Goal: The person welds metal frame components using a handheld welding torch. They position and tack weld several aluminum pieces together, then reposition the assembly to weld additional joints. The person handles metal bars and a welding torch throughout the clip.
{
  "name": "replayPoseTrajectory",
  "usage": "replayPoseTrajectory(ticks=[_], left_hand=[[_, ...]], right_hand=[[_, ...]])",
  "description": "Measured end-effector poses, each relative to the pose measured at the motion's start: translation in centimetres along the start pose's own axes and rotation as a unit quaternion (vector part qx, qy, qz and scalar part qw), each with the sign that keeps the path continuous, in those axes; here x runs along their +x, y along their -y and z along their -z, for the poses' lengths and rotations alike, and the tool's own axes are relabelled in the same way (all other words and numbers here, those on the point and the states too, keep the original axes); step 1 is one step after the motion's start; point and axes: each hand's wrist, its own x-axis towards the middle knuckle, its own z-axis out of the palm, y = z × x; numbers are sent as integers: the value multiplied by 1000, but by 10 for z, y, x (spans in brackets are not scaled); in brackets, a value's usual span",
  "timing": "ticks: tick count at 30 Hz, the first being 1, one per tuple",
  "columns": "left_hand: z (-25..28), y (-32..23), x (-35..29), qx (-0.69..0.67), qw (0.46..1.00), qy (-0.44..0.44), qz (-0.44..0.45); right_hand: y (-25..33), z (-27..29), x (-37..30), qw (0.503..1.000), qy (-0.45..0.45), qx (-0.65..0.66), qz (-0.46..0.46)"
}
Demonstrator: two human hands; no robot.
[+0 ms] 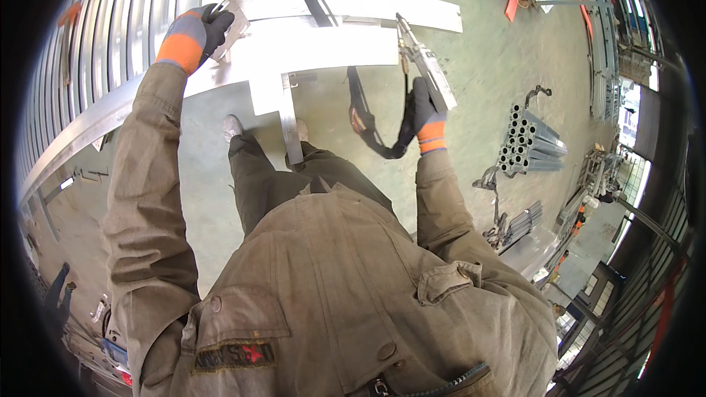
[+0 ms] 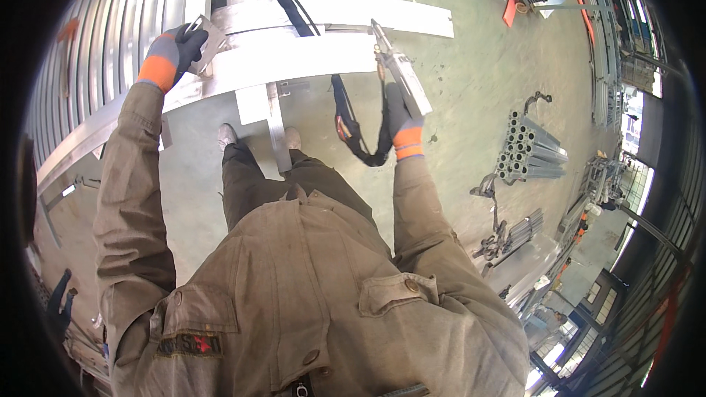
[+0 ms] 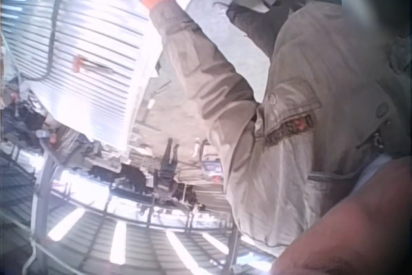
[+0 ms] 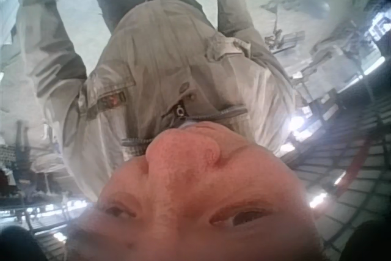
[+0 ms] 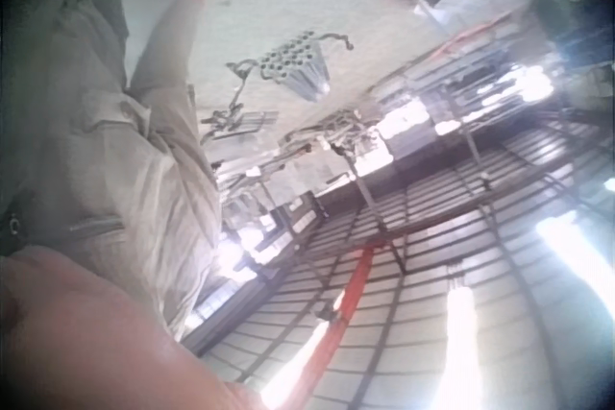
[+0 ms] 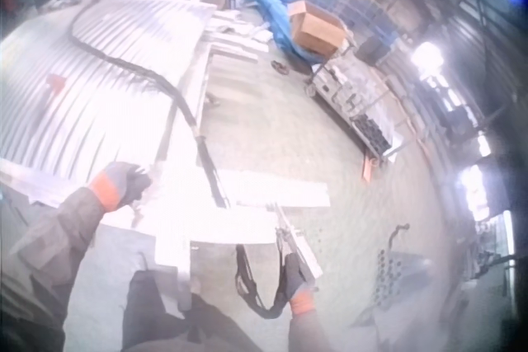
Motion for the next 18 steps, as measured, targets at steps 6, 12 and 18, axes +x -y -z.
replayPoseTrajectory(ticks=[6, 12, 18], left_hand=[[4, -2, -3, 3, 1000, 3, -3], [3, -4, -7, 0, 1000, -27, -4], [6, 2, -10, 3, 1000, -17, 1]], right_hand=[[8, 59, -54, 936, 167, -225, 211], [-49, -15, -99, 871, 331, -281, 229], [-119, -88, -129, 788, 424, -397, 202]])
